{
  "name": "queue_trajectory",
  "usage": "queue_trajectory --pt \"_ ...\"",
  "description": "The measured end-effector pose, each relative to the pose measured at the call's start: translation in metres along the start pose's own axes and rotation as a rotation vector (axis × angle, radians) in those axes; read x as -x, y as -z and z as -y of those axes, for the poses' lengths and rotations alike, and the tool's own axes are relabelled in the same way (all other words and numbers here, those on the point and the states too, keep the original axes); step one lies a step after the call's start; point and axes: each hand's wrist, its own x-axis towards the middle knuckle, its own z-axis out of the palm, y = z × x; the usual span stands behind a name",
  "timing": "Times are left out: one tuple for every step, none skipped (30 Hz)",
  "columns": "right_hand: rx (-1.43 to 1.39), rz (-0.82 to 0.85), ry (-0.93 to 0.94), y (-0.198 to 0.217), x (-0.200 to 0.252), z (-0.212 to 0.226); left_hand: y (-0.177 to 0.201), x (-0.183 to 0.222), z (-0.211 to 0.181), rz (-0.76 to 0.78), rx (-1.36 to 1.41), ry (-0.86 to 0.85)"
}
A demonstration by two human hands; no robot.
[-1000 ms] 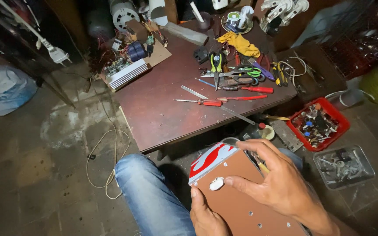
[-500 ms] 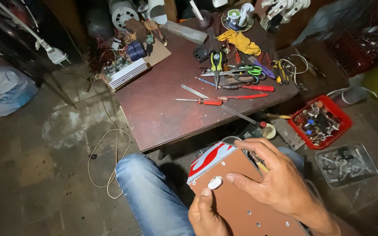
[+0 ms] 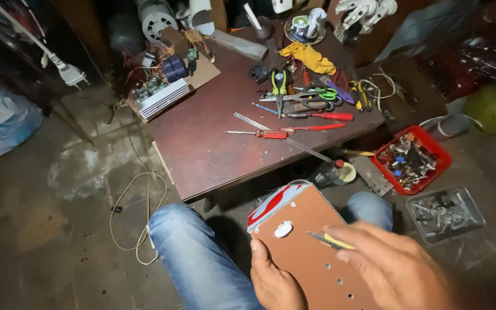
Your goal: Assembling a custom enclosure by screwing a brown plate to a white and red box and applying adhesive.
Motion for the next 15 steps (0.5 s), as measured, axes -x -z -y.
queue_trajectory --pt "0.007 -0.006 0.001 -0.001 0.002 -0.008 -0.001 0.001 -0.001 0.005 0.000 0.004" --pt "0.013 -0.012 0.002 -0.002 0.003 -0.015 -0.002 0.002 -0.002 0.010 0.000 0.008" --pt "0.020 -0.017 0.005 -0.004 0.004 -0.022 -0.003 0.003 -0.004 0.014 0.002 0.010" --pt "0.027 -0.022 0.008 -0.006 0.006 -0.021 -0.004 0.005 -0.006 0.018 0.003 0.013" --pt "0.033 -0.024 0.012 -0.007 0.007 -0.019 -0.005 0.007 -0.008 0.020 0.007 0.014" --pt "0.040 -0.025 0.017 -0.009 0.009 -0.018 -0.005 0.009 -0.010 0.022 0.010 0.016" --pt "0.046 -0.026 0.023 -0.011 0.009 -0.013 -0.006 0.011 -0.011 0.023 0.015 0.017" --pt "0.053 -0.027 0.028 -0.012 0.010 -0.008 -0.007 0.013 -0.011 0.024 0.020 0.018" --pt "0.059 -0.028 0.035 -0.013 0.010 -0.004 -0.007 0.015 -0.012 0.024 0.024 0.018" --pt "0.065 -0.029 0.041 -0.017 0.014 0.001 -0.007 0.015 -0.011 0.025 0.029 0.018" --pt "0.071 -0.032 0.046 -0.021 0.018 0.005 -0.006 0.016 -0.010 0.027 0.032 0.019" --pt "0.078 -0.034 0.051 -0.025 0.022 0.009 -0.006 0.016 -0.009 0.029 0.036 0.020" --pt "0.083 -0.035 0.054 -0.027 0.020 0.011 -0.007 0.018 -0.010 0.030 0.038 0.022" --pt "0.089 -0.036 0.056 -0.029 0.017 0.013 -0.009 0.019 -0.011 0.030 0.039 0.024" --pt "0.093 -0.037 0.057 -0.031 0.015 0.015 -0.010 0.021 -0.011 0.030 0.039 0.027"
